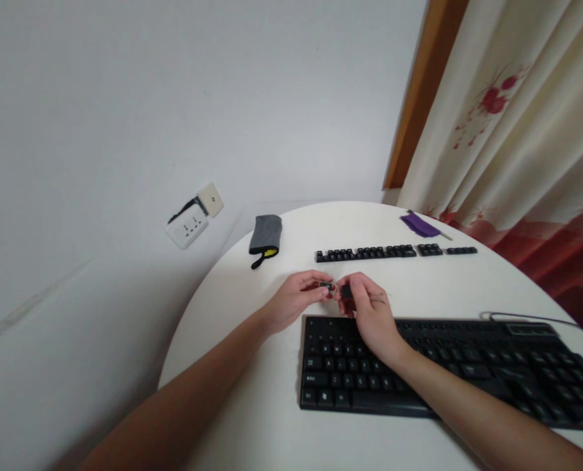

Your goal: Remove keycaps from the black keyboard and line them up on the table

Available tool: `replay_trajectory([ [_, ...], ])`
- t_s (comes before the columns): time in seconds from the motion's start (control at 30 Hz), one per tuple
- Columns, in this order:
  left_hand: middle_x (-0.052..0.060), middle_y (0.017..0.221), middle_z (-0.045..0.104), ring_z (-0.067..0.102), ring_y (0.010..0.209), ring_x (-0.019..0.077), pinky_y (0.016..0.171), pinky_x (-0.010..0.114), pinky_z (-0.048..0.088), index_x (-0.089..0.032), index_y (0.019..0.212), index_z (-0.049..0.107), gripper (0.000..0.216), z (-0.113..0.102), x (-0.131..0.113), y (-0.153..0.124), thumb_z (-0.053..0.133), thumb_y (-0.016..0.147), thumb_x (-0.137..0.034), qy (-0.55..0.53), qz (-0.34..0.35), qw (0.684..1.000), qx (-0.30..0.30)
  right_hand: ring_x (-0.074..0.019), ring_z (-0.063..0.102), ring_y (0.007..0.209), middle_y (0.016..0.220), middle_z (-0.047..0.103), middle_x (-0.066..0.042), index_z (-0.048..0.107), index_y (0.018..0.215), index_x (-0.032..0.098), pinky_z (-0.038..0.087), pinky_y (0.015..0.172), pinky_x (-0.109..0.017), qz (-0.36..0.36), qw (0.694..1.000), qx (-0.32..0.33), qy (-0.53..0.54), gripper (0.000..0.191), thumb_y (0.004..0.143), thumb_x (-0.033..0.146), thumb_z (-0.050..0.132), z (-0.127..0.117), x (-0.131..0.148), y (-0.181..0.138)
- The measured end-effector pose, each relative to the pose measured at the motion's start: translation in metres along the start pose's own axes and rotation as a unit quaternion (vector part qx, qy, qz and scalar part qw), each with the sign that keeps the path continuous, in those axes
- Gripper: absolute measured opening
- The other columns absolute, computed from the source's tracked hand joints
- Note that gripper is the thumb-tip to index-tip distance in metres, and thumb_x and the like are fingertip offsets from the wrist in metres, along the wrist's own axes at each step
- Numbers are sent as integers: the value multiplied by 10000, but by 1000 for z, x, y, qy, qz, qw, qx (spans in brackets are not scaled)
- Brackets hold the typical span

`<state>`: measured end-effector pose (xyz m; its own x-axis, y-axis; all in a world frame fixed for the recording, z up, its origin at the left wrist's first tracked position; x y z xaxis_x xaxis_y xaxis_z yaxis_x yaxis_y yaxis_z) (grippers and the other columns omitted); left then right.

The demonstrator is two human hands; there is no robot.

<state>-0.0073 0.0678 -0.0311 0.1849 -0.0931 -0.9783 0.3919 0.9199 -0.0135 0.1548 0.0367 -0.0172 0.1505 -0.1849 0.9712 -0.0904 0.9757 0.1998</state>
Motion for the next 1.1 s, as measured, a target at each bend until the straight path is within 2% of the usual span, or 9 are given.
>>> replay_trajectory([
  [0.13, 76, 974, 735, 687, 897, 182, 896, 331, 506, -139, 1014, 691, 319, 0, -2, -1, 827, 742, -238, 67, 7, 998, 15, -118, 463, 558, 615, 521, 23, 540, 716, 199, 371, 545, -244, -17, 997, 9, -73, 389, 1000, 444, 436, 1, -1, 0],
  [0.37, 96, 1050, 720, 691, 939, 197, 924, 364, 524, -140, 1049, 669, 360, 3, -5, -1, 819, 744, -260, 109, 16, 994, 20, -124, 468, 561, 611, 515, 32, 545, 755, 201, 378, 562, -250, -10, 996, -10, -85, 366, 1000, 447, 430, -1, -6, 1],
  [0.47, 108, 1150, 684, 684, 984, 208, 911, 366, 544, -162, 1068, 680, 354, 3, -4, -1, 811, 749, -243, 127, 61, 990, 6, -127, 475, 560, 605, 515, 31, 543, 754, 202, 381, 561, -252, -8, 996, -15, -86, 380, 997, 468, 423, -2, -8, 2],
  [0.6, 104, 1091, 668, 651, 1031, 219, 887, 337, 554, -182, 958, 736, 170, 3, -9, -3, 766, 795, -220, 255, 180, 950, -30, -124, 470, 539, 600, 519, 26, 526, 725, 203, 378, 536, -252, 4, 997, -17, -78, 405, 988, 493, 423, -1, -8, 2],
  [0.7, 80, 1007, 688, 648, 986, 203, 906, 334, 529, -199, 931, 745, 116, 6, -14, -4, 744, 815, -194, 335, 218, 916, -44, -121, 473, 523, 604, 529, 22, 547, 743, 198, 380, 512, -249, 7, 997, -24, -72, 403, 979, 502, 430, -1, -8, 3],
  [0.77, 65, 974, 697, 649, 952, 190, 872, 315, 528, -199, 923, 736, 101, 6, -17, -5, 726, 824, -178, 345, 233, 907, -63, -121, 484, 513, 622, 546, 18, 570, 778, 191, 385, 491, -247, 18, 997, -41, -66, 391, 966, 511, 445, -2, -10, 4],
  [0.87, 58, 978, 702, 657, 923, 178, 821, 290, 542, -193, 970, 711, 121, -3, -18, -2, 673, 855, -183, 314, 240, 911, -117, -119, 497, 497, 636, 563, 14, 584, 808, 185, 384, 462, -238, 46, 995, -68, -53, 384, 944, 523, 465, -4, -13, 5],
  [0.97, 59, 1000, 710, 676, 929, 176, 841, 298, 559, -196, 1062, 698, 197, -17, -14, 4, 628, 880, -219, 290, 227, 914, -168, -116, 503, 499, 637, 570, 10, 591, 811, 181, 389, 464, -231, 53, 996, -61, -44, 385, 939, 523, 469, -4, -14, 5],
  [1.1, 68, 956, 742, 704, 886, 193, 846, 317, 582, -179, 931, 749, 156, -33, -6, 11, 696, 818, -272, 327, 184, 908, -188, -115, 503, 511, 642, 570, 9, 599, 819, 180, 387, 472, -227, 50, 997, -46, -38, 371, 942, 506, 472, -3, -13, 5],
])
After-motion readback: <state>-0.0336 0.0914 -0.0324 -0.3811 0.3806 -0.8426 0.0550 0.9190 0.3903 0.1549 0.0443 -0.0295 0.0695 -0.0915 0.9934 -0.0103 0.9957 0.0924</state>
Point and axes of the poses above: each hand's wrist, its own y-axis towards the middle knuckle, its own z-axis out of the palm, x = y × z, the point moved 3 cm from there along y, towards the middle knuckle
